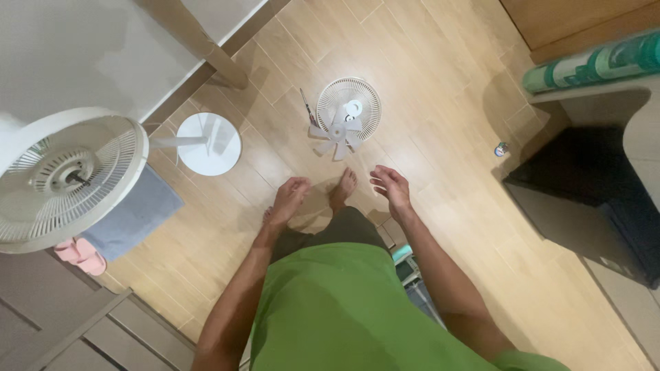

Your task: The person assembles a white pedestal fan by attaching the front grille, inserting the fan blades, and securing the rear grille. The person handles the fan components by hand and places the assembled fan upright.

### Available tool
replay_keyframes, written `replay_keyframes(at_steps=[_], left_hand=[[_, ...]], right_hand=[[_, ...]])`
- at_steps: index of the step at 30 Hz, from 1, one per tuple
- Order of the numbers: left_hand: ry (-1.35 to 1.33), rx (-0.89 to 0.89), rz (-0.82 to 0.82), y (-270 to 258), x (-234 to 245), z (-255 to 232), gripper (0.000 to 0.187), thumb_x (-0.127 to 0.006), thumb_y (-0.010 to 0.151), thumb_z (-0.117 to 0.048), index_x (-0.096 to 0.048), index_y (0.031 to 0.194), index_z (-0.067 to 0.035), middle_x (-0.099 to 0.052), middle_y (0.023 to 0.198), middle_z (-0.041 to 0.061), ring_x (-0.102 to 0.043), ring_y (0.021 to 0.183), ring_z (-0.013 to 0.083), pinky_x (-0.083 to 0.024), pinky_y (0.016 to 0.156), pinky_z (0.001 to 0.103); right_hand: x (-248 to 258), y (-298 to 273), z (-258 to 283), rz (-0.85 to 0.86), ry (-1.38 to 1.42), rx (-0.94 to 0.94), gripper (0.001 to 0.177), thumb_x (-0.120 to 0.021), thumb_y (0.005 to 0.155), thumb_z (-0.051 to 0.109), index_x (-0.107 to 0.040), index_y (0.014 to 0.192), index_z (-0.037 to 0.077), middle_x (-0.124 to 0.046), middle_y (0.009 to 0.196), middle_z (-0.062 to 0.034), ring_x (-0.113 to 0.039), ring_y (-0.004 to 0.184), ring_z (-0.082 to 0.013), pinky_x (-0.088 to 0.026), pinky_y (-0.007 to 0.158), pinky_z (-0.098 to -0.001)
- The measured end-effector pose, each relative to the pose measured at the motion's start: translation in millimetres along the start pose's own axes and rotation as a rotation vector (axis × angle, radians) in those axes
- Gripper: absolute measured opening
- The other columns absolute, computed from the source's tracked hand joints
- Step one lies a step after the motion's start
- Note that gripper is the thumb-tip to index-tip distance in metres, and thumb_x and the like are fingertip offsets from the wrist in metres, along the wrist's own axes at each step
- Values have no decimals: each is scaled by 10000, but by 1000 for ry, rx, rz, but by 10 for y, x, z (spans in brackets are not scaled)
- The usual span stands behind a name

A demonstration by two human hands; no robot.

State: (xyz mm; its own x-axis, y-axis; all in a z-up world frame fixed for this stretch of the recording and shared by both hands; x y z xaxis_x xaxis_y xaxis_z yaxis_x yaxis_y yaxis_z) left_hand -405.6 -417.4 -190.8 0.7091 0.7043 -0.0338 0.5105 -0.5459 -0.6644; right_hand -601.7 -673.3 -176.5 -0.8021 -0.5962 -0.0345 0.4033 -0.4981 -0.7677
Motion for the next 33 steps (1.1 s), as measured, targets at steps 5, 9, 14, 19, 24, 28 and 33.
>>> replay_keyframes(at_steps=[5, 9, 14, 19, 24, 28, 33], left_hand=[[315, 47, -179, 101, 27, 5, 449, -651, 971, -393, -737, 1184, -8, -770, 990, 135, -727, 931, 209, -563, 828, 337], [171, 48, -147, 270, 13, 354, 475, -665, 954, -393, -680, 1222, -1, -747, 1083, 166, -694, 996, 252, -530, 900, 357], [280, 219, -119, 853, 44, 1113, 460, -666, 928, -380, -714, 1198, -10, -771, 1126, 163, -720, 1068, 252, -525, 948, 351], [348, 284, -155, 1646, 221, 1776, 417, -654, 936, -374, -722, 1170, -36, -765, 1112, 158, -723, 1065, 281, -532, 934, 372], [353, 253, -226, 2528, 320, 2333, 383, -639, 926, -366, -721, 1122, -48, -757, 1059, 160, -724, 1017, 299, -543, 896, 391], [378, 217, -230, 3272, 363, 2514, 372, -647, 927, -377, -743, 1063, -45, -765, 1027, 155, -728, 1000, 307, -543, 896, 400], [428, 147, -290, 4133, 330, 2523, 307, -700, 898, -348, -755, 1013, -69, -783, 970, 100, -725, 938, 260, -541, 823, 396]], right_hand=[[22, 484, 145, 18, -75, -19, 398, -695, 947, 322, -673, 1245, 58, -750, 1143, -95, -709, 1001, -174, -541, 864, -328], [-152, 877, -78, 56, -114, -60, 372, -680, 955, 307, -676, 1235, 62, -755, 1119, -80, -712, 979, -164, -552, 845, -320], [-368, 1424, -758, 113, -237, -59, 334, -684, 942, 243, -713, 1200, 33, -743, 1043, -91, -717, 930, -178, -568, 798, -309], [-424, 2123, -1362, 127, -349, -43, 332, -727, 921, 262, -723, 1155, 26, -754, 1016, -93, -734, 901, -185, -604, 797, -339], [-286, 2929, -1714, 96, -721, -56, 371, -726, 919, 316, -737, 1168, 41, -786, 1032, -96, -748, 926, -182, -587, 819, -328], [-150, 3755, -1828, 50, -949, -60, 456, -724, 908, 397, -713, 1218, 63, -772, 1092, -121, -758, 966, -230, -585, 881, -358], [-44, 4880, -1891, -107, -1133, -14, 467, -757, 871, 453, -731, 1173, 98, -768, 1099, -116, -725, 1017, -292, -538, 938, -438]])
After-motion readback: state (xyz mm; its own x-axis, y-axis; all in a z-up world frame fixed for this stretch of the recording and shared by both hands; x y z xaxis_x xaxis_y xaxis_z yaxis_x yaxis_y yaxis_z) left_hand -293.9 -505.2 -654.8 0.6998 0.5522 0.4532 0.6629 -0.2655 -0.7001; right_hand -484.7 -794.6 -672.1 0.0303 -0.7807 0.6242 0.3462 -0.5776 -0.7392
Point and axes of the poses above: each hand's wrist, its own y-axis towards the middle knuckle, its own x-axis out of the back of the hand, z = x × y, the point moved 10 cm from there along y, towards the middle knuckle
